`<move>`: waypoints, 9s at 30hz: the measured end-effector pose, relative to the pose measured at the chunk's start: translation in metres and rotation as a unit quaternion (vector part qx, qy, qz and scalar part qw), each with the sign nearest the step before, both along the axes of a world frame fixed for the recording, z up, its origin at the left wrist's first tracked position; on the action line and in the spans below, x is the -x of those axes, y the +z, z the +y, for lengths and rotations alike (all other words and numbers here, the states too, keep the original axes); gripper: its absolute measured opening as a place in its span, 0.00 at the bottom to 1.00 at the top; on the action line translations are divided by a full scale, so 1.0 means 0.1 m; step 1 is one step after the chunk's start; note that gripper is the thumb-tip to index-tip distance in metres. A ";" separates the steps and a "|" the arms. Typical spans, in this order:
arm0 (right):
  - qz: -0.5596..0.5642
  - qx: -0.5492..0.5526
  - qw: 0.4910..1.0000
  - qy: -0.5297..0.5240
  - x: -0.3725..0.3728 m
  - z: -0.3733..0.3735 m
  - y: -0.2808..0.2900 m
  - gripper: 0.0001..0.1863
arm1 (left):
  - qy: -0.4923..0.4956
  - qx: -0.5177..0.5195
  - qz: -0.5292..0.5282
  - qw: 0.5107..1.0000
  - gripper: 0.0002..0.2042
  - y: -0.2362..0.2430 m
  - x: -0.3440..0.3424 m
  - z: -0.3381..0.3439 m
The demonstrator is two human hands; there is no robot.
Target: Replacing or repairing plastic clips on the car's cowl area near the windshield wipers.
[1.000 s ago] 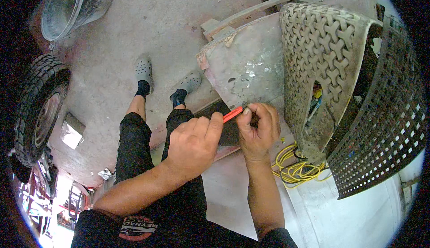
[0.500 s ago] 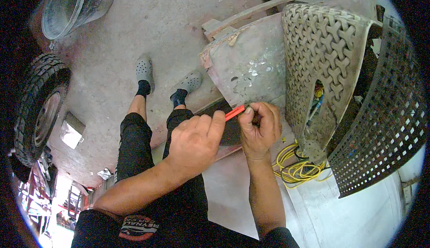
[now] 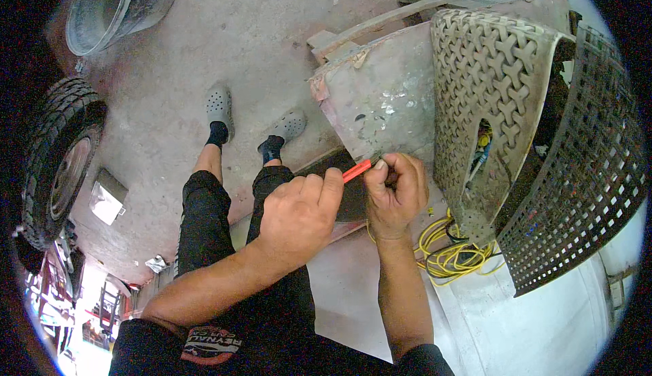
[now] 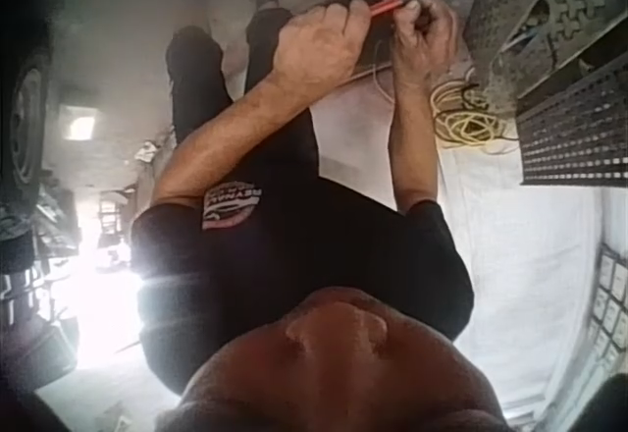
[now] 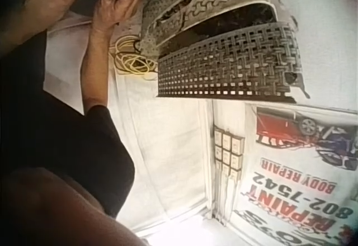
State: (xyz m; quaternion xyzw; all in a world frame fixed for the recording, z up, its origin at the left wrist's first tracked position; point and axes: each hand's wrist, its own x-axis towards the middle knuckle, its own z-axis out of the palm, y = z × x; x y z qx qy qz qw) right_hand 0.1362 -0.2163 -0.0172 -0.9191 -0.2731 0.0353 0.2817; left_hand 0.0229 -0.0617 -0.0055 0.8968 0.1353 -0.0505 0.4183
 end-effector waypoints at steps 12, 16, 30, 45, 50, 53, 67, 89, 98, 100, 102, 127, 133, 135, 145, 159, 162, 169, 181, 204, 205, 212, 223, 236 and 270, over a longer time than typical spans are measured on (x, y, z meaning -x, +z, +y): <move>0.003 -0.010 0.999 -0.038 0.06 -0.03 -0.03 0.09 | 0.051 0.100 0.043 0.993 0.15 0.02 0.08 -0.02; -0.009 -0.012 0.999 -0.031 0.05 -0.02 -0.05 0.09 | 0.084 0.089 -0.003 0.992 0.16 0.02 0.10 -0.06; -0.015 -0.038 0.999 -0.018 0.04 -0.02 -0.07 0.10 | 0.044 -0.009 -0.009 0.999 0.20 0.05 -0.02 -0.15; -0.015 -0.023 0.999 -0.016 0.03 -0.04 -0.09 0.10 | 0.051 -0.026 0.039 0.998 0.21 0.12 -0.07 -0.18; -0.009 -0.025 0.999 -0.024 0.04 -0.01 -0.05 0.09 | 0.035 -0.029 0.031 0.998 0.20 0.10 -0.03 -0.13; -0.002 -0.032 0.999 -0.032 0.05 -0.02 -0.09 0.09 | 0.050 -0.032 0.040 0.997 0.19 0.10 -0.01 -0.20; 0.004 -0.066 0.997 -0.049 0.07 -0.09 -0.10 0.09 | 0.078 0.024 0.042 0.996 0.13 0.11 -0.01 -0.17; 0.416 -0.342 0.816 -0.212 0.12 -0.33 1.12 0.02 | 0.121 -0.024 -0.092 0.988 0.25 0.20 -0.79 -0.57; 0.524 -0.396 0.727 -0.199 0.30 -0.13 1.80 0.04 | 0.144 0.144 -0.199 0.959 0.20 1.56 0.01 -0.15; 0.585 -0.394 0.685 -0.181 0.46 0.12 2.01 0.04 | 0.114 0.152 -0.233 0.954 0.20 1.88 0.23 0.07; 0.665 -0.367 0.634 -0.148 0.67 0.42 2.27 0.05 | 0.135 0.122 -0.256 0.949 0.18 2.18 0.52 0.33; 0.746 -0.188 0.507 0.390 5.97 4.86 4.64 0.10 | 0.410 -0.343 -0.327 0.780 0.18 4.93 6.66 3.20; 0.748 -0.173 0.473 0.432 7.06 5.99 4.77 0.11 | 0.461 -0.394 -0.346 0.716 0.20 4.98 7.61 4.21; 0.746 -0.180 0.464 0.442 7.44 6.44 4.76 0.11 | 0.463 -0.397 -0.351 0.711 0.18 5.01 7.99 4.63; 0.559 -0.221 0.481 0.638 9.19 8.95 5.57 0.13 | 0.715 -0.295 -0.381 0.506 0.11 5.92 10.31 5.64; -0.041 -0.230 0.702 0.673 11.10 11.40 5.72 0.19 | 0.628 -0.333 -0.411 0.570 0.06 6.75 12.36 8.08; -0.067 -0.163 0.729 0.661 11.58 11.87 5.93 0.18 | 0.586 -0.343 -0.368 0.635 0.06 7.17 12.67 9.11; -0.062 -0.248 0.728 0.636 11.75 12.79 5.83 0.14 | 0.501 -0.342 -0.259 0.752 0.08 7.89 12.70 11.87; -0.042 -0.188 0.709 0.678 11.12 13.29 5.89 0.20 | 0.382 -0.360 -0.087 0.847 0.14 6.88 11.25 15.32; 0.065 -0.201 0.700 0.682 10.95 13.48 5.69 0.23 | 0.326 -0.430 0.004 0.842 0.10 6.35 10.66 16.17; 0.070 -0.213 0.699 0.679 10.95 13.48 5.68 0.24 | 0.325 -0.431 0.004 0.842 0.10 6.34 10.66 16.17; 0.092 -0.189 0.697 0.686 10.92 13.45 5.68 0.20 | 0.301 -0.446 0.019 0.843 0.10 6.32 10.64 16.15; 0.110 -0.190 0.698 0.681 10.88 13.43 5.70 0.20 | 0.255 -0.480 -0.014 0.840 0.08 6.24 10.65 16.19; 0.093 -0.217 0.702 0.672 10.87 13.42 5.69 0.20 | 0.237 -0.455 0.017 0.858 0.06 6.37 10.67 16.27; 0.198 -0.292 0.852 0.386 10.64 13.82 5.79 0.13 | 0.159 -0.417 0.132 0.885 0.12 6.62 10.50 16.62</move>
